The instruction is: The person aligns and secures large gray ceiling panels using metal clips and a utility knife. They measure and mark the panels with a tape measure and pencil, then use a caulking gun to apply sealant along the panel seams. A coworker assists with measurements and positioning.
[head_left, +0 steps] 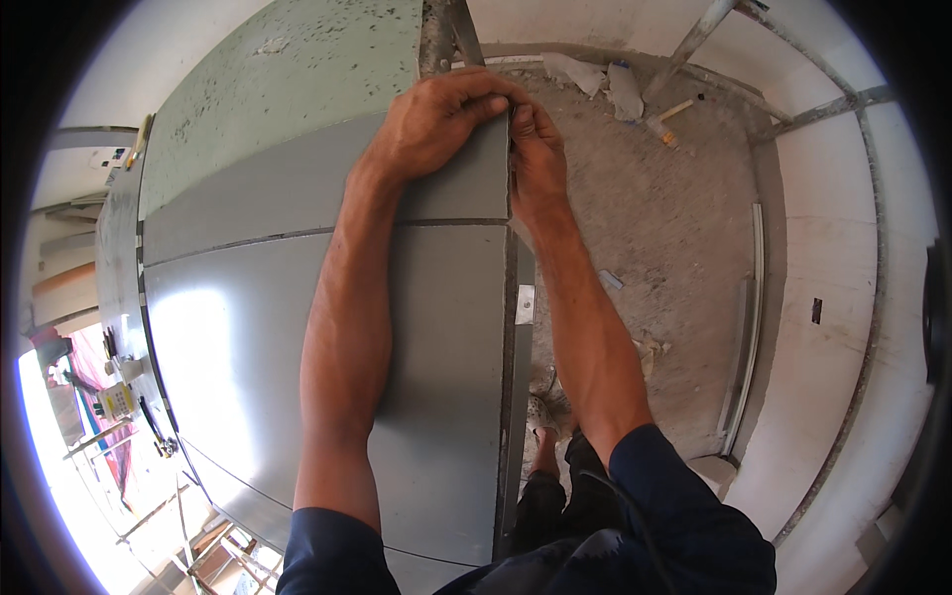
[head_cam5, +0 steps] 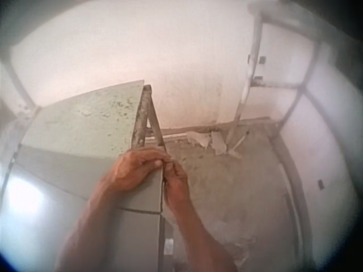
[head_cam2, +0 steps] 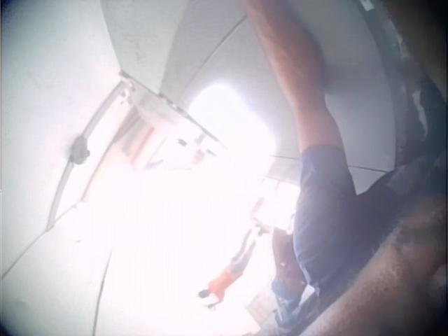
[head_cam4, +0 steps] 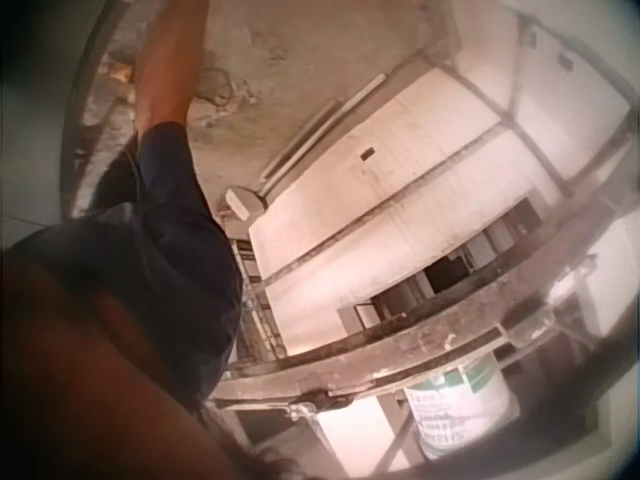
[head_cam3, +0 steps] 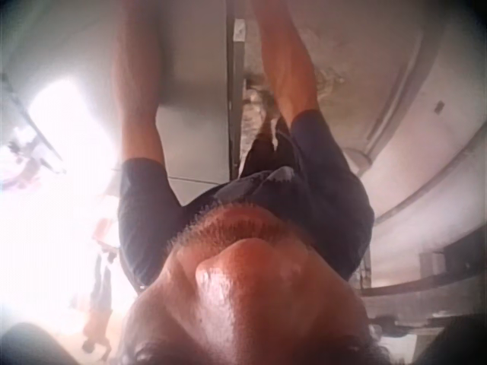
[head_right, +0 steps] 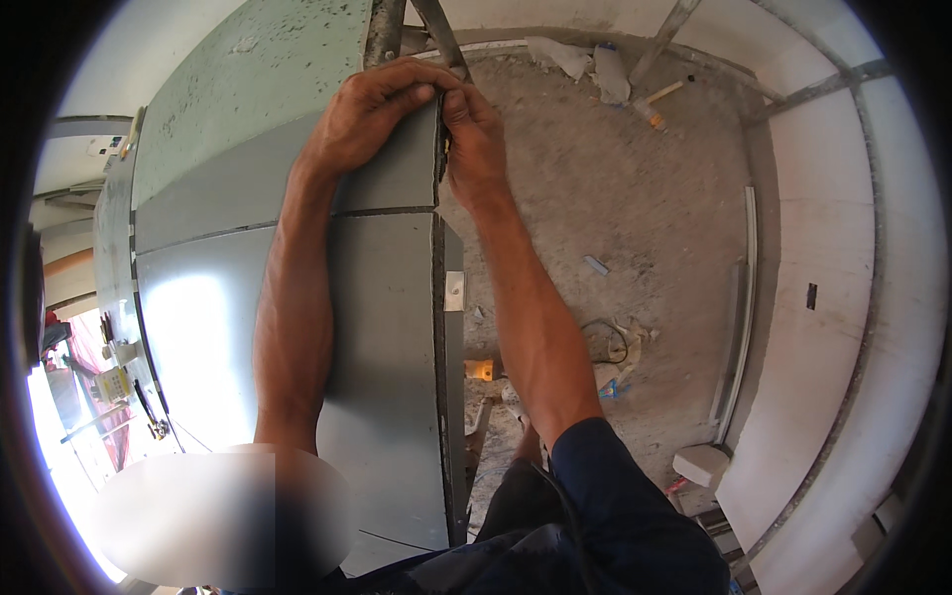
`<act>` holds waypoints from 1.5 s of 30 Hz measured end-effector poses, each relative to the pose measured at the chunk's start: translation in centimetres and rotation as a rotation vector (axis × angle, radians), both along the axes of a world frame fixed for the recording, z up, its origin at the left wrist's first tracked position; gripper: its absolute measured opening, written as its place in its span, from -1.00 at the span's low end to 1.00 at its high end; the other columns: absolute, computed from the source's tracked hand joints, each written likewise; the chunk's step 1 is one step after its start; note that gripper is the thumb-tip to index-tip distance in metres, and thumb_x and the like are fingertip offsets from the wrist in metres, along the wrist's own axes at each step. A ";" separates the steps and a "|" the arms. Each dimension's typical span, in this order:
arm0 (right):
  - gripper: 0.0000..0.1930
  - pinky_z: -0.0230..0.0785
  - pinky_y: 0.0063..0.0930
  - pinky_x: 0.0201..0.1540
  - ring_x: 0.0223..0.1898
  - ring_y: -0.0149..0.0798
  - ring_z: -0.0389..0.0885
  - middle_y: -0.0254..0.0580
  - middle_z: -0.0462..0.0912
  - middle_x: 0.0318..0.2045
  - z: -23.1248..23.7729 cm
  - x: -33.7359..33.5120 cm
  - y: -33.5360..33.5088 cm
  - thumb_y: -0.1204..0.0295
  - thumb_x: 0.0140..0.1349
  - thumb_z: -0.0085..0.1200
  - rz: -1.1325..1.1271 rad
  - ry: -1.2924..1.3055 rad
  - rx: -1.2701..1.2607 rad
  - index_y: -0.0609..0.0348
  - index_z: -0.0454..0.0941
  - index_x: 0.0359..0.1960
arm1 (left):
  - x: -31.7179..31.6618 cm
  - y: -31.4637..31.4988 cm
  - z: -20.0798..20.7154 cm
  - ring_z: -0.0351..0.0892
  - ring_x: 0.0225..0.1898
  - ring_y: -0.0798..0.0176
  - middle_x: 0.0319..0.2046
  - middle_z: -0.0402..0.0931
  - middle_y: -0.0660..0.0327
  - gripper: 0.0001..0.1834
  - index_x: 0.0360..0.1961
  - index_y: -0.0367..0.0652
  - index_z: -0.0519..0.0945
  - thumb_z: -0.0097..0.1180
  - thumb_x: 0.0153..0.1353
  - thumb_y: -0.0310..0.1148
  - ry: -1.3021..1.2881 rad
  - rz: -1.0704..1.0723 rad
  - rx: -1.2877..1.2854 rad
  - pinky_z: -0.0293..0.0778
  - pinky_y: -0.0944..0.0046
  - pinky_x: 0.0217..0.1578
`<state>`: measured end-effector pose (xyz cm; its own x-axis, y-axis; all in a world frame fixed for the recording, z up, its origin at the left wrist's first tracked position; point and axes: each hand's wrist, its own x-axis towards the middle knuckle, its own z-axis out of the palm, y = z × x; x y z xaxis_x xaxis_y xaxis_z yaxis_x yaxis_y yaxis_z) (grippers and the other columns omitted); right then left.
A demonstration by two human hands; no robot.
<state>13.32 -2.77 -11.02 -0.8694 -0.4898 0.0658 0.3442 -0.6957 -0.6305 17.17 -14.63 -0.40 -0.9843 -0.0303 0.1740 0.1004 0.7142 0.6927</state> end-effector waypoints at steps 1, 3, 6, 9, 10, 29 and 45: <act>-0.50 0.44 -0.58 -0.07 -0.16 -0.49 0.56 -0.36 0.63 -0.21 0.0 0.1 -0.1 0.01 0.39 0.07 -0.008 -0.001 0.011 0.23 0.57 0.05 | 0.0 0.0 -0.1 0.65 0.02 0.19 -0.08 0.69 0.21 -0.76 -0.02 -0.08 0.72 0.09 0.37 -0.44 -0.012 0.006 0.014 0.54 0.16 0.09; -0.52 0.43 -0.60 -0.09 -0.17 -0.50 0.56 -0.38 0.63 -0.22 0.0 0.1 -0.1 0.01 0.40 0.07 -0.027 -0.002 0.020 0.22 0.58 0.03 | -0.1 -0.2 -0.3 0.65 0.01 0.21 -0.09 0.69 0.21 -0.77 -0.05 -0.09 0.73 0.10 0.35 -0.48 -0.025 0.004 0.046 0.55 0.17 0.09; -0.53 0.41 -0.63 -0.16 -0.23 -0.53 0.53 -0.42 0.61 -0.27 0.1 0.1 -0.1 0.02 0.41 0.07 -0.028 -0.007 0.040 0.22 0.58 -0.01 | -0.2 -0.3 -0.5 0.67 -0.01 0.24 -0.07 0.69 0.21 -0.77 -0.07 -0.09 0.74 0.12 0.33 -0.52 -0.024 -0.011 0.103 0.57 0.19 0.08; -0.57 0.38 -0.65 -0.25 -0.32 -0.57 0.49 -0.45 0.57 -0.35 0.2 0.5 0.1 0.04 0.41 0.08 -0.037 -0.005 0.077 0.22 0.59 -0.09 | -0.1 -0.5 -0.5 0.67 -0.01 0.25 -0.05 0.69 0.24 -0.77 -0.10 -0.08 0.75 0.14 0.30 -0.54 -0.002 -0.036 0.133 0.59 0.21 0.07; -0.58 0.37 -0.65 -0.27 -0.34 -0.58 0.47 -0.45 0.56 -0.36 0.3 0.7 0.3 0.04 0.42 0.07 -0.041 0.009 0.060 0.22 0.59 -0.12 | -0.1 -0.6 -0.5 0.67 -0.01 0.25 -0.04 0.69 0.25 -0.77 -0.11 -0.08 0.75 0.14 0.29 -0.55 0.013 -0.056 0.130 0.60 0.21 0.07; -0.60 0.33 -0.64 -0.38 -0.42 -0.57 0.42 -0.44 0.51 -0.42 0.4 3.6 1.5 0.06 0.45 0.03 -0.126 0.082 0.167 0.23 0.56 -0.19 | 0.4 -1.2 -0.8 0.68 -0.02 0.24 -0.01 0.68 0.24 -0.75 -0.33 -0.13 0.79 0.11 0.21 -0.66 -0.027 -0.155 0.167 0.62 0.30 0.01; -0.60 0.34 -0.64 -0.36 -0.42 -0.59 0.43 -0.40 0.57 -0.39 -0.9 3.6 2.2 0.09 0.47 0.01 -0.133 0.188 0.250 0.25 0.57 -0.16 | 0.2 -1.6 -1.4 0.63 0.03 0.25 -0.11 0.72 0.34 -0.67 -0.38 0.02 0.82 0.11 0.11 -0.67 0.100 -0.301 0.167 0.57 0.21 0.12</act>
<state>16.95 -0.55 -11.89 -0.9108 -0.3939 0.1234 0.1220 -0.5426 -0.8311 17.38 -16.28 -1.76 -0.9318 0.2221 0.2871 0.3623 0.5203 0.7733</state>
